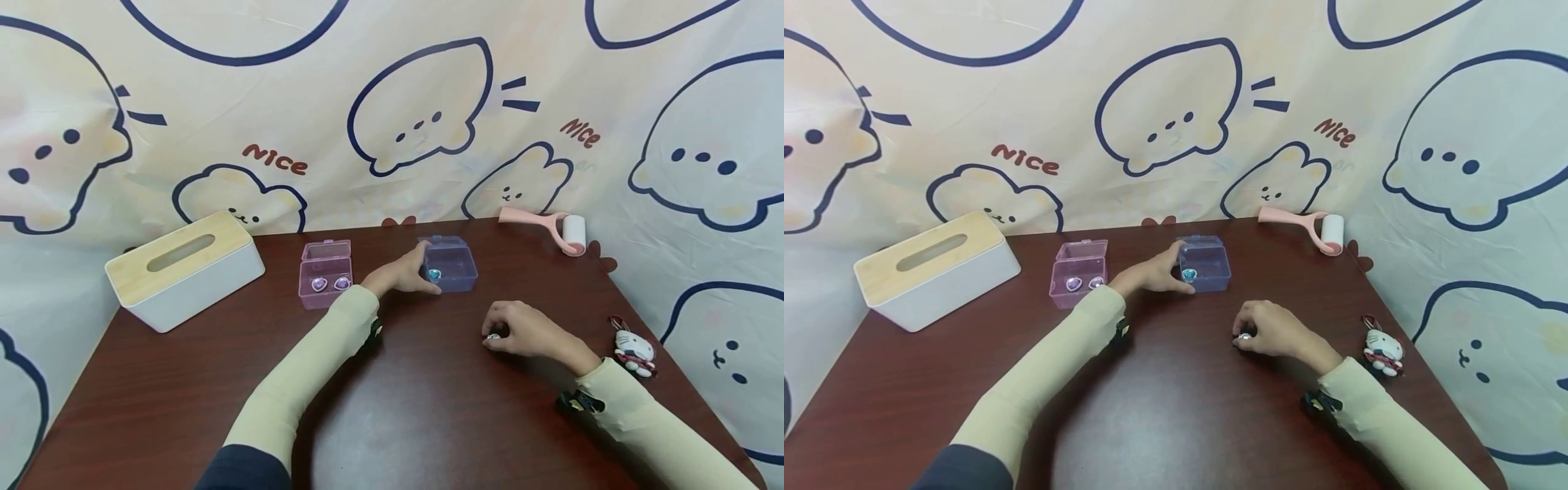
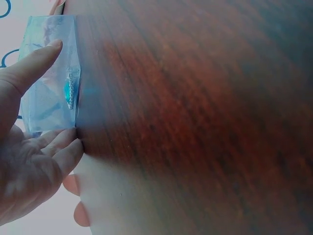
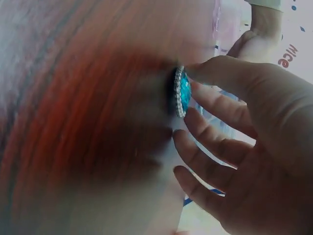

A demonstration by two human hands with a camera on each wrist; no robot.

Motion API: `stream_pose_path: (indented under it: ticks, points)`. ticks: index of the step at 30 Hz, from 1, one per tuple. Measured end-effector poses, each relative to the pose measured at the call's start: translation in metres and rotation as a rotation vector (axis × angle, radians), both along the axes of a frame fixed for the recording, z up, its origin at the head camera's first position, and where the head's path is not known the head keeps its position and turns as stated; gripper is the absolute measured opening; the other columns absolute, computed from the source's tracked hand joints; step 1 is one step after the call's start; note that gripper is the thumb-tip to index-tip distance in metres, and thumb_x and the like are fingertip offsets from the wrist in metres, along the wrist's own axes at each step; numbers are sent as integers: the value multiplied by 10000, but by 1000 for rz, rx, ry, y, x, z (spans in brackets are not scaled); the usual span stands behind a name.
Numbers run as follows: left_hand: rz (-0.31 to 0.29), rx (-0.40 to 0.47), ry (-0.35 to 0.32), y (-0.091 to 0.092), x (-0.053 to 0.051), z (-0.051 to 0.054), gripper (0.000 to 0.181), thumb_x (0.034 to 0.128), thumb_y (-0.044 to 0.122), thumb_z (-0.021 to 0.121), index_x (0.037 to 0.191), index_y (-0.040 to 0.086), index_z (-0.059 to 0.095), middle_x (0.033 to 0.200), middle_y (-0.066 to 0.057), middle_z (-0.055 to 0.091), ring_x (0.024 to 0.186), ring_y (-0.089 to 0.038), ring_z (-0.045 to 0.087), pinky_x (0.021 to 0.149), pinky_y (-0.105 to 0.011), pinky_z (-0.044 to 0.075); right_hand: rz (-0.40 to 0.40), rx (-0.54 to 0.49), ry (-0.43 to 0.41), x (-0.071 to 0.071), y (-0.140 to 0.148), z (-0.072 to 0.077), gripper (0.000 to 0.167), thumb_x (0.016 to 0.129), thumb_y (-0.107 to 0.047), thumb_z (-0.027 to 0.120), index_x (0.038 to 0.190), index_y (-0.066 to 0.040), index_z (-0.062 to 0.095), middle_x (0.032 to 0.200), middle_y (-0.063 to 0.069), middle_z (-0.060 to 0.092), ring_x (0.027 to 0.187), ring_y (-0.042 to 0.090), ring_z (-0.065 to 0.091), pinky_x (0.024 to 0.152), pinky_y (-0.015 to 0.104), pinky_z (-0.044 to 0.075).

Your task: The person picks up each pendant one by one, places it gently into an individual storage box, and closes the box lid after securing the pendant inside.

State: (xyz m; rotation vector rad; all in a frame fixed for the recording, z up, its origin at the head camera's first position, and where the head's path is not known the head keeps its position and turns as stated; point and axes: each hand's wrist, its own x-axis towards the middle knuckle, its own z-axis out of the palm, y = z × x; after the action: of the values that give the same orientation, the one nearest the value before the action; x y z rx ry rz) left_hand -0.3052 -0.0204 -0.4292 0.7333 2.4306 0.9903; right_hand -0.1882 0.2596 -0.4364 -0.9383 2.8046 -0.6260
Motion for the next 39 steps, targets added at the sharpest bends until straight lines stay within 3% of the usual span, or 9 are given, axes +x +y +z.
stream_pose_path:
  ticks: [2,6,10,15,21,27,32,39]
  points:
    - [1,2,-7,0,0,0,1097,883,295,820,1622,78,38,1528,-170,370,1388,-315,429,1228,-504,350,6,8,-14,1,2,2,78,887,-269,813,940,-246,760,909,-80,674,770,77,590,677,219,502]
    - [3,2,-11,1,-1,-1,1098,883,307,819,1622,78,40,1533,-166,363,1393,-317,422,1231,-512,348,-7,57,-110,3,8,11,323,839,-410,847,1067,-203,750,953,-50,664,792,99,575,680,226,492]
    - [2,3,-5,1,-1,-1,1101,885,304,818,1624,64,39,1531,-178,369,1403,-321,421,1232,-505,341,9,79,-198,5,10,14,393,800,-368,884,1090,-162,718,966,-29,635,803,92,565,674,218,492]
    - [0,-9,-11,1,-1,-3,1103,885,294,818,1624,66,32,1531,-183,369,1401,-322,426,1233,-501,344,49,10,-160,6,7,7,238,842,-231,855,1021,-122,743,923,-30,681,758,63,601,645,202,520]
    - [5,-4,-12,1,0,-2,1095,878,287,825,1618,71,48,1518,-177,377,1380,-321,440,1222,-510,358,61,27,-80,2,-1,3,228,833,-206,839,1011,-91,754,900,-33,699,719,46,604,622,190,517]
    - [12,-5,-20,-2,0,-3,1099,877,317,824,1620,94,46,1539,-165,359,1391,-313,426,1228,-508,356,106,64,-81,-5,-8,7,216,835,-187,816,1031,-131,741,952,-40,672,794,52,585,667,201,521]
    - [33,-8,-17,-8,-1,-3,1082,871,315,827,1615,118,67,1528,-136,361,1379,-304,422,1223,-518,364,142,35,-84,-9,-13,9,221,841,-162,802,1050,-140,734,959,-32,642,798,68,577,669,206,524]
    - [-6,-4,-17,0,-4,-1,1093,878,317,823,1618,100,49,1535,-150,350,1392,-314,406,1237,-527,334,113,32,-124,-6,-7,11,239,876,-149,776,1111,-119,738,999,-8,659,789,82,580,659,206,522]
